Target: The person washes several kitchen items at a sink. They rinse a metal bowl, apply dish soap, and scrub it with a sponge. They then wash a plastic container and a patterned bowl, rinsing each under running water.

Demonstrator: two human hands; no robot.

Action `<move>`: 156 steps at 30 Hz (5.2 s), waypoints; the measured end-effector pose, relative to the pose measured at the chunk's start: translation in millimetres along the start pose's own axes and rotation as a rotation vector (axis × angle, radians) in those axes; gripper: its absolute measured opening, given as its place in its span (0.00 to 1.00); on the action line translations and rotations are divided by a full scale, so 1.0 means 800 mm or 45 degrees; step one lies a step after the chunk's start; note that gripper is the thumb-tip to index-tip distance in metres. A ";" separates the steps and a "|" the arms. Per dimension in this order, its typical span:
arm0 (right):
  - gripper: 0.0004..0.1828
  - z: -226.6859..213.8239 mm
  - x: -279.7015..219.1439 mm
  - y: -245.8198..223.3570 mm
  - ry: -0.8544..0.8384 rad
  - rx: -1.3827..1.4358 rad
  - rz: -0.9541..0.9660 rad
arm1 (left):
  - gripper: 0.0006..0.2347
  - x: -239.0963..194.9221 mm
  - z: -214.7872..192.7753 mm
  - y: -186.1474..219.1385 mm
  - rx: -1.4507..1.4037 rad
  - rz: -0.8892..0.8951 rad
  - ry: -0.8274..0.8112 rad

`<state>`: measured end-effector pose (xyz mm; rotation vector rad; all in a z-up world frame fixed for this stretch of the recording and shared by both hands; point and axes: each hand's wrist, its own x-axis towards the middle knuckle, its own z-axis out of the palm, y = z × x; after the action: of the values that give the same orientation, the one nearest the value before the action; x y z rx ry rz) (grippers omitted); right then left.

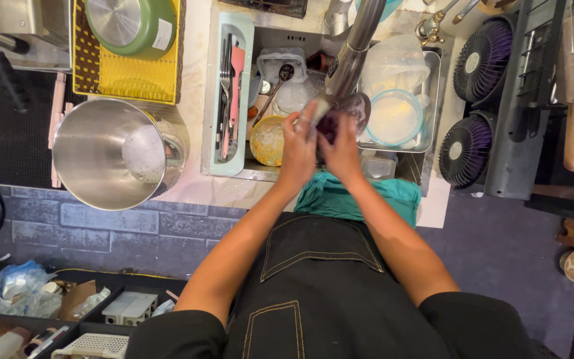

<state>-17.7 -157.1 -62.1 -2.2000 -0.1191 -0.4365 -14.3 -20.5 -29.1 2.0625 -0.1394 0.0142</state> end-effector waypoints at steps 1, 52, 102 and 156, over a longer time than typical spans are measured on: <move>0.33 0.015 -0.008 0.014 0.017 0.041 0.007 | 0.25 -0.006 -0.004 0.007 0.158 0.132 -0.021; 0.08 -0.027 0.037 -0.007 -0.177 -0.457 -0.088 | 0.20 0.008 0.003 -0.015 -0.556 -0.012 -0.006; 0.11 -0.106 0.032 0.001 -0.516 1.033 0.642 | 0.20 0.020 -0.025 -0.059 -0.773 -0.720 -0.158; 0.17 0.008 -0.027 0.003 0.662 0.707 0.590 | 0.19 -0.025 0.089 -0.089 -0.303 -0.501 0.438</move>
<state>-35.7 -152.2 -75.6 -1.4534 0.4863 -0.6074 -30.0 -47.7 -127.1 1.7886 0.4556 0.1040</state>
